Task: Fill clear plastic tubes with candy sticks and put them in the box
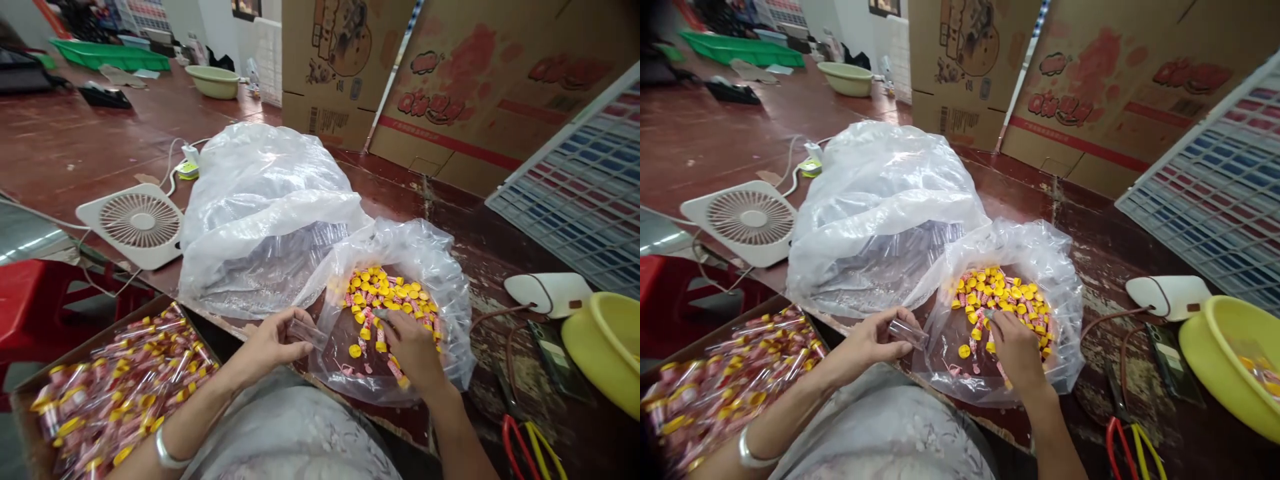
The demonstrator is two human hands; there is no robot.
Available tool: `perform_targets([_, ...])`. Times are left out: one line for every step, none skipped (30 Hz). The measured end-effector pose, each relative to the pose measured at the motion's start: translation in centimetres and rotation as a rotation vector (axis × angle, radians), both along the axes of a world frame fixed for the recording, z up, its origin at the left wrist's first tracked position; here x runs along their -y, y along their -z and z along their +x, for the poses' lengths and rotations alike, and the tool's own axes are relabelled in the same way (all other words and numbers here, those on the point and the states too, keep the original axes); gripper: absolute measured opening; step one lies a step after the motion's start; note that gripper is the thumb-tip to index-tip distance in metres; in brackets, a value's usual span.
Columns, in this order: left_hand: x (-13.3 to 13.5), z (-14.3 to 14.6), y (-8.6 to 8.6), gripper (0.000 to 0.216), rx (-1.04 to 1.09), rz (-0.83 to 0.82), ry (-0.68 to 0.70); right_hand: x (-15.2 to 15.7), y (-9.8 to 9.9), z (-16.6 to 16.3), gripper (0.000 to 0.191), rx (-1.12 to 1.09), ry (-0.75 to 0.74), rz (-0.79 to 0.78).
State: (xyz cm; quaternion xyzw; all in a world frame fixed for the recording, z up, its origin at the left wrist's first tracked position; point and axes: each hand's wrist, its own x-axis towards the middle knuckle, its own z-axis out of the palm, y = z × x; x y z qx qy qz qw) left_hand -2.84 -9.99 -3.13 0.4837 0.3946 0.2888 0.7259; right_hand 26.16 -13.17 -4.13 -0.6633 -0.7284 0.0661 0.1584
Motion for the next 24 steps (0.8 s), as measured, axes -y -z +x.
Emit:
perform_targets([0.2, 0.2, 0.1, 0.041, 0.02, -0.02, -0.011, 0.3, -0.4, -0.2, 0.022, -0.092, 0.001, 0.003])
perform_targets([0.4, 0.4, 0.3, 0.041, 0.039, -0.031, -0.018, 0.7, -0.9, -0.6, 0.022, -0.214, -0.008, 0.0])
perform_targets([0.5, 0.5, 0.5, 0.041, 0.057, -0.037, -0.02, 1.1, -1.4, -1.0, 0.021, -0.344, -0.028, -0.009])
perform_targets([0.6, 0.6, 0.6, 0.041, 0.071, -0.039, -0.02, 1.4, -2.0, -1.5, 0.02, -0.459, -0.059, -0.021])
perform_targets([0.7, 0.7, 0.7, 0.042, 0.08, -0.043, -0.019, 1.6, -2.6, -2.1, 0.018, -0.536, -0.093, -0.03])
perform_targets([0.8, 0.8, 0.7, 0.041, 0.088, -0.053, -0.015, 1.8, -3.1, -2.6, 0.017, -0.564, -0.119, -0.029])
perform_targets([0.9, 0.8, 0.8, 0.041, 0.098, -0.066, -0.012, 1.8, -3.5, -3.2, 0.016, -0.567, -0.138, -0.027])
perform_targets([0.9, 0.9, 0.7, 0.04, 0.108, -0.08, -0.012, 1.8, -3.8, -3.6, 0.016, -0.563, -0.148, -0.027])
perform_targets([0.9, 0.9, 0.7, 0.04, 0.119, -0.089, -0.017, 1.7, -3.9, -4.0, 0.016, -0.569, -0.152, -0.031])
perform_targets([1.0, 0.9, 0.6, 0.039, 0.126, -0.091, -0.024, 1.6, -3.9, -4.3, 0.016, -0.592, -0.15, -0.033])
perform_targets([1.0, 1.0, 0.5, 0.038, 0.128, -0.081, -0.029, 1.5, -3.8, -4.7, 0.016, -0.624, -0.148, -0.041])
perform_targets([1.1, 1.0, 0.5, 0.038, 0.123, -0.064, -0.03, 1.5, -3.6, -5.0, 0.016, -0.654, -0.155, -0.054])
perform_targets([1.1, 1.1, 0.5, 0.037, 0.115, -0.046, -0.017, 1.4, -3.4, -5.3, 0.015, -0.671, -0.168, -0.066])
perform_targets([1.2, 1.3, 0.4, 0.036, 0.109, -0.037, 0.007, 1.3, -3.3, -5.6, 0.016, -0.668, -0.177, -0.065])
perform_targets([1.4, 1.5, 0.4, 0.035, 0.108, -0.038, 0.038, 1.3, -3.2, -5.9, 0.016, -0.645, -0.183, -0.046])
perform_targets([1.5, 1.6, 0.3, 0.035, 0.112, -0.046, 0.068, 1.2, -3.1, -6.2, 0.018, -0.603, -0.181, -0.008])
perform_targets([1.6, 1.8, 0.2, 0.035, 0.122, -0.056, 0.094, 1.2, -3.2, -6.4, 0.022, -0.554, -0.175, 0.048])
perform_targets([1.7, 2.0, 0.1, 0.035, 0.139, -0.068, 0.11, 1.2, -3.4, -6.6, 0.024, -0.51, -0.18, 0.103])
perform_targets([1.8, 2.1, 0.0, 0.035, 0.163, -0.078, 0.116, 1.2, -3.7, -6.8, 0.025, -0.476, -0.206, 0.144])
perform_targets([1.8, 2.3, -0.2, 0.034, 0.194, -0.091, 0.114, 1.3, -3.9, -6.9, 0.022, -0.448, -0.254, 0.161])
perform_targets([1.9, 2.4, -0.3, 0.033, 0.23, -0.107, 0.107, 1.5, -4.1, -7.0, 0.015, -0.417, -0.315, 0.162])
perform_targets([1.9, 2.5, -0.5, 0.032, 0.27, -0.126, 0.095, 1.7, -4.2, -7.0, 0.011, -0.378, -0.37, 0.162])
perform_targets([1.9, 2.7, -0.6, 0.033, 0.311, -0.145, 0.084, 1.8, -4.1, -7.2, 0.023, -0.328, -0.405, 0.172])
perform_targets([1.9, 2.9, -0.7, 0.033, 0.348, -0.161, 0.069, 2.0, -3.8, -7.3, 0.039, -0.271, -0.415, 0.197])
